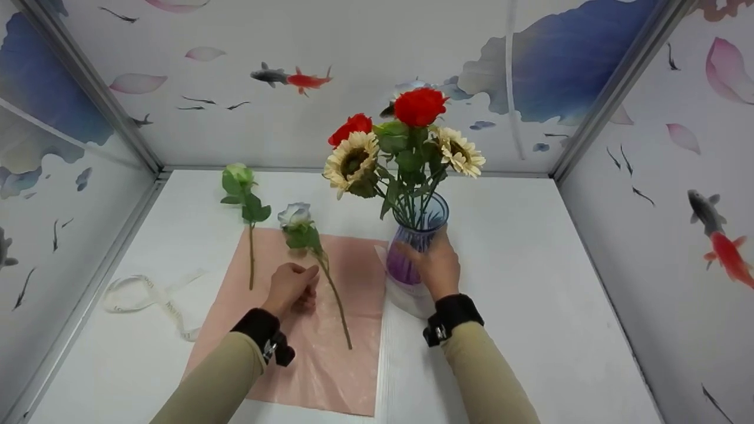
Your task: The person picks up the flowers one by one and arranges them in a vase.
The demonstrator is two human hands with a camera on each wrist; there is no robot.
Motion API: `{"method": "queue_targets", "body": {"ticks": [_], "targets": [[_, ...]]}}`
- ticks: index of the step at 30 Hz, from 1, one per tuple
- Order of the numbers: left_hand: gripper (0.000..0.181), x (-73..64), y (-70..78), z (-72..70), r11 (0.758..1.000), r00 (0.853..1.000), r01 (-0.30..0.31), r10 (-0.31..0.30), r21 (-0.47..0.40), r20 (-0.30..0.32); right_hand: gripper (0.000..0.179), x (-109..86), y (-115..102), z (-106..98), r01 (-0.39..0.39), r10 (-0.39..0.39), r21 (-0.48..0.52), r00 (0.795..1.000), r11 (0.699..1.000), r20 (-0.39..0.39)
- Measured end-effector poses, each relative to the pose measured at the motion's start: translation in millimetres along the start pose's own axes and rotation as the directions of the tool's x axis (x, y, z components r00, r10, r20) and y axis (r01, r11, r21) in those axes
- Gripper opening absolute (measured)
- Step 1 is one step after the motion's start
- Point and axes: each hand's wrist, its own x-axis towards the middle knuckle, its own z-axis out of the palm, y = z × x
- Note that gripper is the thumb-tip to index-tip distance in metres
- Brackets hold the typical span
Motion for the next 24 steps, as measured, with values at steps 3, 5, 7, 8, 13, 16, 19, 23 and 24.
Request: {"method": "queue_targets", "body": {"ticks": [3,5,7,8,13,16,19,23,24], "targets": [[0.032,4.5,3.2,4.5,0.998,1.0,-0.005,0.005,0.069,-0.008,0.111,0.8,-1.6,2.2,0.009,-0.009,0.0,1.0,1.0,-0.01],[0.034,7.0,4.6,6.9,0.994,1.0,-0.019,0.021,0.112,-0.012,0.112,1.3,-2.2,3.2,0.009,-0.009,-0.005,1.0,1.0,-0.011],[0.039,9.3,5.0,8.6,0.989,0.999,-0.029,0.031,0.145,-0.012,0.114,1.8,-2.8,4.2,0.009,-0.009,-0.011,1.0,1.0,-0.009],[0.042,10.4,4.9,9.3,0.986,0.999,-0.035,0.038,0.162,-0.016,0.115,1.9,-3.1,4.7,0.009,-0.01,-0.015,1.0,1.0,-0.008],[0.049,15.9,2.4,10.7,0.967,0.998,-0.047,0.058,0.251,-0.038,0.114,1.7,-6.3,6.2,0.014,-0.014,-0.025,1.0,1.0,-0.007],[0.049,17.6,3.9,13.5,0.952,0.995,-0.058,0.079,0.301,-0.059,0.112,1.9,-5.6,5.7,0.021,-0.022,-0.019,1.0,1.0,-0.014],[0.052,18.8,6.1,17.6,0.937,0.992,-0.072,0.102,0.341,-0.07,0.11,1.6,-3.5,5.2,0.033,-0.034,-0.011,0.999,0.999,-0.027],[0.052,19.9,8.0,20.3,0.919,0.992,-0.073,0.106,0.387,-0.066,0.109,1.2,-1.5,5.8,0.034,-0.034,-0.001,0.999,0.999,-0.037],[0.052,19.9,8.2,20.5,0.916,0.993,-0.071,0.103,0.395,-0.062,0.109,1.1,-1.3,6.0,0.034,-0.034,0.0,0.999,0.999,-0.038]]}}
